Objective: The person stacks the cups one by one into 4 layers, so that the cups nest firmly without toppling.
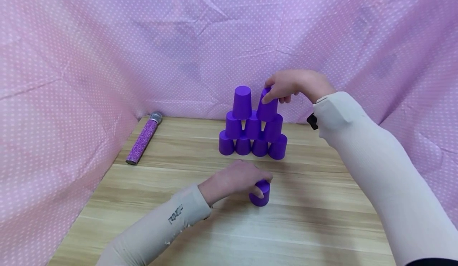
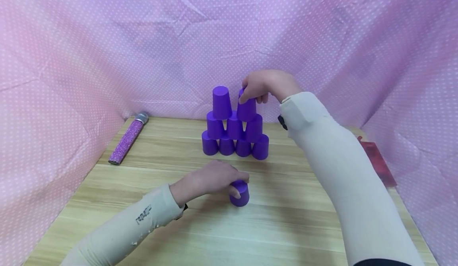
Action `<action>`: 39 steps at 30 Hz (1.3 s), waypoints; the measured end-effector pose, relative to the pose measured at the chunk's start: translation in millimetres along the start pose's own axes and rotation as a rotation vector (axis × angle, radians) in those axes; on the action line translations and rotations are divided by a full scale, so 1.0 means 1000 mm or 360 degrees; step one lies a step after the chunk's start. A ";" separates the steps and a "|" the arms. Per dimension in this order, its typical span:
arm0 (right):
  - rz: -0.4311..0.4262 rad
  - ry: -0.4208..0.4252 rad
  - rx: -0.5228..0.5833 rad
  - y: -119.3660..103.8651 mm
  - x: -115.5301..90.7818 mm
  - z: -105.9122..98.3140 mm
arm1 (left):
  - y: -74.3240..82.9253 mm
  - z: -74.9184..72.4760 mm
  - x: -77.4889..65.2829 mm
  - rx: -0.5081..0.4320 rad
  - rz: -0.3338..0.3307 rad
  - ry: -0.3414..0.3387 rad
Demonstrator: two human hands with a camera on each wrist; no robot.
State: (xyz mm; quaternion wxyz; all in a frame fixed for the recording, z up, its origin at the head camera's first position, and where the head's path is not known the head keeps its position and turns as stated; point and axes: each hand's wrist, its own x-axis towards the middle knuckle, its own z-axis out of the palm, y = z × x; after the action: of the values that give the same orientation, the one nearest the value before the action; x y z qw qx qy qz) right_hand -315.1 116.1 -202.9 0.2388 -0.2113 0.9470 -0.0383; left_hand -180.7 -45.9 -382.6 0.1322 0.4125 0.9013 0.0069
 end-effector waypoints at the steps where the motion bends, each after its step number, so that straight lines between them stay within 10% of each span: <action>1: 0.0001 -0.0004 0.0002 0.000 0.000 0.000 | 0.000 0.000 0.000 -0.0002 0.0000 0.0004; 39: 0.0033 -0.0009 0.0003 0.001 0.005 0.002 | 0.001 0.001 0.000 0.0034 -0.0026 -0.0041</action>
State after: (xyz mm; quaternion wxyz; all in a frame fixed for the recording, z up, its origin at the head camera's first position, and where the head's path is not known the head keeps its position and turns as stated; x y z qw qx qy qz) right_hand -317.8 115.1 -207.2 0.2420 -0.2013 0.9485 -0.0360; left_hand -179.4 -45.0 -383.5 0.1395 0.4065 0.9029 -0.0090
